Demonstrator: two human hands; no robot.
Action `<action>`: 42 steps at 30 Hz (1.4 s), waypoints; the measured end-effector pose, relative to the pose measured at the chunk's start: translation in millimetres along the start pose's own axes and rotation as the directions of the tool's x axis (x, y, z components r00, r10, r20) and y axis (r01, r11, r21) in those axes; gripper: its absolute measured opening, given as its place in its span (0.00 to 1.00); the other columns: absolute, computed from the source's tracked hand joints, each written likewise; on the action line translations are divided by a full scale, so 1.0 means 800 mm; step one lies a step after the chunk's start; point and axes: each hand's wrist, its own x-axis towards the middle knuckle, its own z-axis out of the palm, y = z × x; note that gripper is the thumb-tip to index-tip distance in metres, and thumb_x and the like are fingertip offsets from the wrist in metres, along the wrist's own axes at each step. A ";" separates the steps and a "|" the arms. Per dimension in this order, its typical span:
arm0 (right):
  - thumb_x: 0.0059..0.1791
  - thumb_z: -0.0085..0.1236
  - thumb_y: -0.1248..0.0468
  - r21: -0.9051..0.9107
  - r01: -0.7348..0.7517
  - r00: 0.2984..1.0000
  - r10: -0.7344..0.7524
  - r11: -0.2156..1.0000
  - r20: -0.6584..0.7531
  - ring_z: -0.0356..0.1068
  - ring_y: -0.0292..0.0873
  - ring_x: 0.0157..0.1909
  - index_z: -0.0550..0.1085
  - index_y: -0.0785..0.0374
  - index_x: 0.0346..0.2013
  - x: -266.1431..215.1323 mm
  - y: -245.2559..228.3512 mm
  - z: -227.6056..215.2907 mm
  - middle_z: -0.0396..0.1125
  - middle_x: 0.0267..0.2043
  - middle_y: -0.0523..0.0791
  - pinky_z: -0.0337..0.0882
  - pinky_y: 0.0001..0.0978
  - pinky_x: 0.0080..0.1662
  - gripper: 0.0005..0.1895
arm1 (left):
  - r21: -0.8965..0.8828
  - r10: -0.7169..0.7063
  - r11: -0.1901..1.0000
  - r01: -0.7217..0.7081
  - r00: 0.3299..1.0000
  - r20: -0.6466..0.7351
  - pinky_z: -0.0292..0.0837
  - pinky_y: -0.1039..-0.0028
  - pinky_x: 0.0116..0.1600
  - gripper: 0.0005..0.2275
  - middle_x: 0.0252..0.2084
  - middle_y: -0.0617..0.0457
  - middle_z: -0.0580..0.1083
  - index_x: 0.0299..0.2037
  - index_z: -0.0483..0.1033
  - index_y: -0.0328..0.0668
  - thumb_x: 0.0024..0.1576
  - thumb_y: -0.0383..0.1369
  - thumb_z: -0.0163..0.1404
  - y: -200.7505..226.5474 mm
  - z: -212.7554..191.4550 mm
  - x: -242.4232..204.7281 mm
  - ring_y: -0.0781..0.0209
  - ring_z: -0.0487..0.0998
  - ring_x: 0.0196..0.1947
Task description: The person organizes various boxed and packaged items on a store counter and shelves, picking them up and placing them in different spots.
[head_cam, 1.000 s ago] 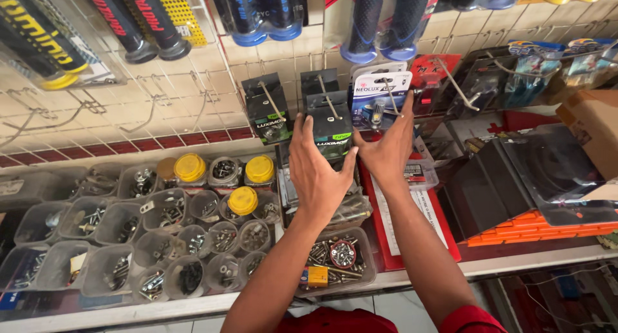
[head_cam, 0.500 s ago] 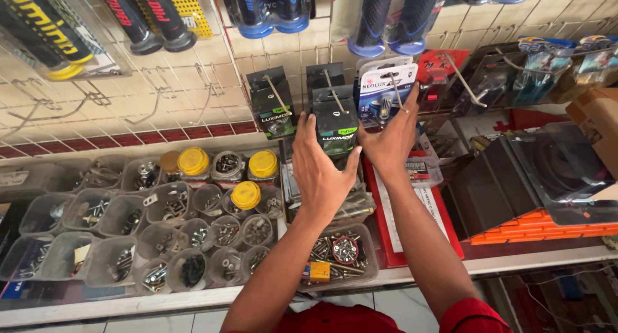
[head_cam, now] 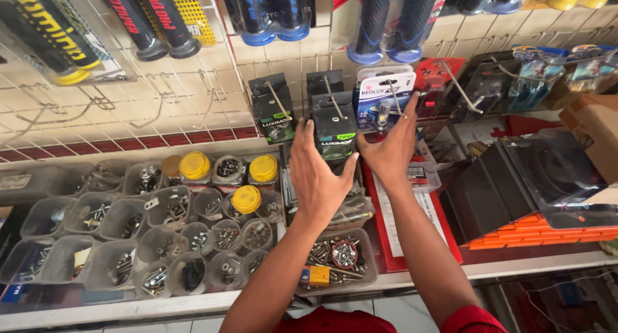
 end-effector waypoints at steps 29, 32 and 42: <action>0.46 0.69 0.62 0.041 0.230 0.968 -0.233 0.972 0.096 0.61 0.62 0.65 0.61 0.65 0.70 -0.061 -0.124 -0.027 0.59 0.66 0.59 0.64 0.52 0.62 0.41 | 0.138 -0.130 0.980 0.143 0.986 -0.103 0.70 0.53 0.57 0.43 0.58 0.35 0.67 0.70 0.51 0.35 0.47 0.32 0.67 -0.085 -0.036 0.057 0.33 0.71 0.57; 0.46 0.69 0.62 0.042 0.232 0.967 -0.235 0.972 0.102 0.62 0.62 0.65 0.61 0.65 0.70 -0.064 -0.122 -0.023 0.59 0.66 0.59 0.64 0.52 0.63 0.41 | 0.135 -0.138 0.979 0.152 0.985 -0.104 0.70 0.53 0.55 0.43 0.57 0.36 0.68 0.70 0.51 0.35 0.47 0.33 0.68 -0.089 -0.038 0.055 0.34 0.72 0.56; 0.46 0.68 0.62 0.041 0.216 0.968 -0.219 0.976 0.124 0.61 0.63 0.66 0.58 0.66 0.72 -0.065 -0.124 -0.033 0.58 0.67 0.60 0.62 0.53 0.63 0.43 | 0.165 -0.121 0.976 0.141 0.985 -0.126 0.70 0.53 0.56 0.45 0.58 0.33 0.67 0.69 0.49 0.30 0.47 0.35 0.68 -0.085 -0.037 0.050 0.33 0.71 0.56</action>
